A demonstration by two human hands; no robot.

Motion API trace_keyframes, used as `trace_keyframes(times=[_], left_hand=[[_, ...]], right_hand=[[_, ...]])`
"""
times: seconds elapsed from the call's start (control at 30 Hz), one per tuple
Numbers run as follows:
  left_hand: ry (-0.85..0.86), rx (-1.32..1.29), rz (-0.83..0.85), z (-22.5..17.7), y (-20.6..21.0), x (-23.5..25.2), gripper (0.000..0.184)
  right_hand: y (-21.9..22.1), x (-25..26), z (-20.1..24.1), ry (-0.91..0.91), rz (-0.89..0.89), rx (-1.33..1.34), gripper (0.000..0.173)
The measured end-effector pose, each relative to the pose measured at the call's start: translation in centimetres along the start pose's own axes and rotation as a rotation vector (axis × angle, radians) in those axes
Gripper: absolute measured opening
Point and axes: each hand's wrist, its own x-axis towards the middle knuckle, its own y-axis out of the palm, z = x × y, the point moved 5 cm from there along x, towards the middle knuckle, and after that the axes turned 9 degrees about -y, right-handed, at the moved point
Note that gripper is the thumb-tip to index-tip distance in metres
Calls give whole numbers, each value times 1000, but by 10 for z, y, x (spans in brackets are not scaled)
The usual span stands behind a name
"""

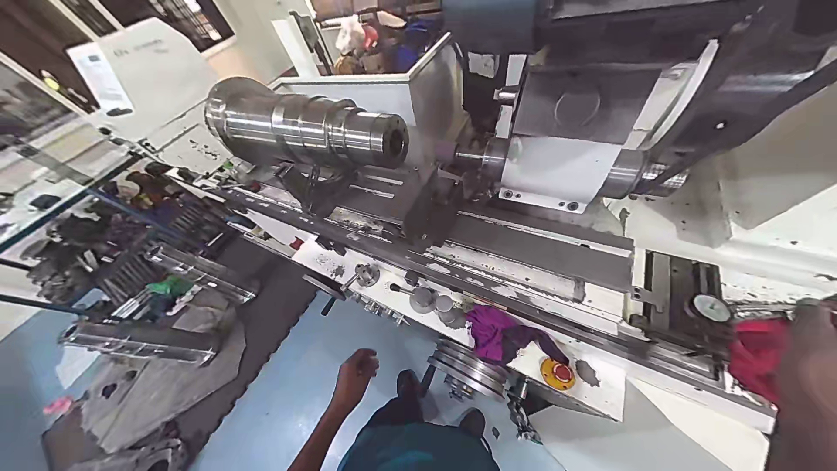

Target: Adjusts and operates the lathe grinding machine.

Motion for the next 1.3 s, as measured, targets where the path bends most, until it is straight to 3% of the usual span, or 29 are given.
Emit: trace_keyframes(times=[0.07,0.13,0.23,0.3,0.4,0.53,0.67,0.87,1.1,1.3], left_hand=[[197,14,-34,-60,-16,22,36],[365,53,-62,-117,-35,52,43],[471,25,-9,-186,-60,98,64],[523,-55,96,-216,-71,115,75],[577,-79,225,-238,-72,135,66],[664,-145,305,-247,-64,158,59],[700,-248,432,-251,-59,172,59],[679,-16,411,-259,-63,161,52],[632,115,427,-255,-76,152,56],[645,60,471,-251,-72,150,62]], right_hand=[[29,-54,92,-165,90,327,39],[85,-120,179,-240,327,530,32],[174,-196,278,-258,694,552,47],[215,-213,325,-256,728,554,63],[246,-203,372,-290,666,460,80],[269,-192,396,-240,642,280,63],[285,-197,395,-226,485,342,65],[289,-204,394,-149,404,436,48],[281,-221,407,-113,354,390,43],[280,-223,401,-54,386,414,51]])
